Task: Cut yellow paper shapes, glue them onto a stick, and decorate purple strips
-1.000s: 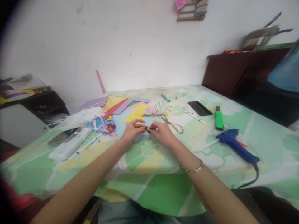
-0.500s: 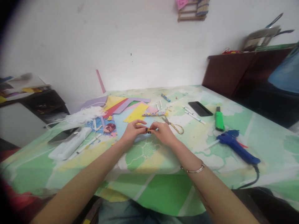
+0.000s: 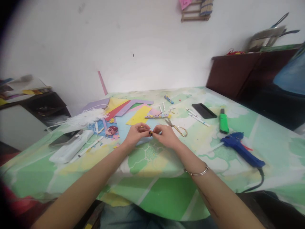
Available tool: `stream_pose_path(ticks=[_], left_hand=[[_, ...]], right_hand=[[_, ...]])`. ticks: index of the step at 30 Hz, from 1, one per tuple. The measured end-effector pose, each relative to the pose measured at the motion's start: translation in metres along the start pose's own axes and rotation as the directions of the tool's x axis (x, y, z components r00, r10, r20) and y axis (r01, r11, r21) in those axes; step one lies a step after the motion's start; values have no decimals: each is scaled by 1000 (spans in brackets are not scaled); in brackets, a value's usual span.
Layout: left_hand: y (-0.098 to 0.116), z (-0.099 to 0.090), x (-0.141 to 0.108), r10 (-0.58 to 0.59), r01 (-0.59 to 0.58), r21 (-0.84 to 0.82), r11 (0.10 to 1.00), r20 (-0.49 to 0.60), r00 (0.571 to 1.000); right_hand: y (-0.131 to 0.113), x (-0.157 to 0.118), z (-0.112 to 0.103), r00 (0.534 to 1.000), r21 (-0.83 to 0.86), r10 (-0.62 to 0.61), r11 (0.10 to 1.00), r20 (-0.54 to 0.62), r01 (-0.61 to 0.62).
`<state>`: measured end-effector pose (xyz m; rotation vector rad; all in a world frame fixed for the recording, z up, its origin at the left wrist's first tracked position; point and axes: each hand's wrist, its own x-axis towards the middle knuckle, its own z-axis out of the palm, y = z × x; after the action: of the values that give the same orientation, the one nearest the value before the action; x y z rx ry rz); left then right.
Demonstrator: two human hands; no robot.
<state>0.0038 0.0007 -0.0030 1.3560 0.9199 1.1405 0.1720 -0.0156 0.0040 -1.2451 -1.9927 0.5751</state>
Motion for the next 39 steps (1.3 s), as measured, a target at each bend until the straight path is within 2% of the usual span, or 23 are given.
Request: stream_pose_path(ticks=[8,17,24,34,39], left_hand=[[-1,0,0,25,-26,7,1000,37,999],[2,0,-2,-50,50,-58,997,-14,999],[5,2,-4,-41,38,-78,996,-38,998],[2,3,0,-29,29,0,1000,-48,998],[0,3,0,3,-2,76,997,-15,1000]], right_hand=[[1,1,-2,999,-30,43,999,-23,-43],[7,4,0,997,99,72,992,4,-72],[9,6,-1,997,135,67,989,-30,-62],[9,7,-1,998,234,59,971,-29,-51],[10,7,1,998,191,45,981,-48,-35]])
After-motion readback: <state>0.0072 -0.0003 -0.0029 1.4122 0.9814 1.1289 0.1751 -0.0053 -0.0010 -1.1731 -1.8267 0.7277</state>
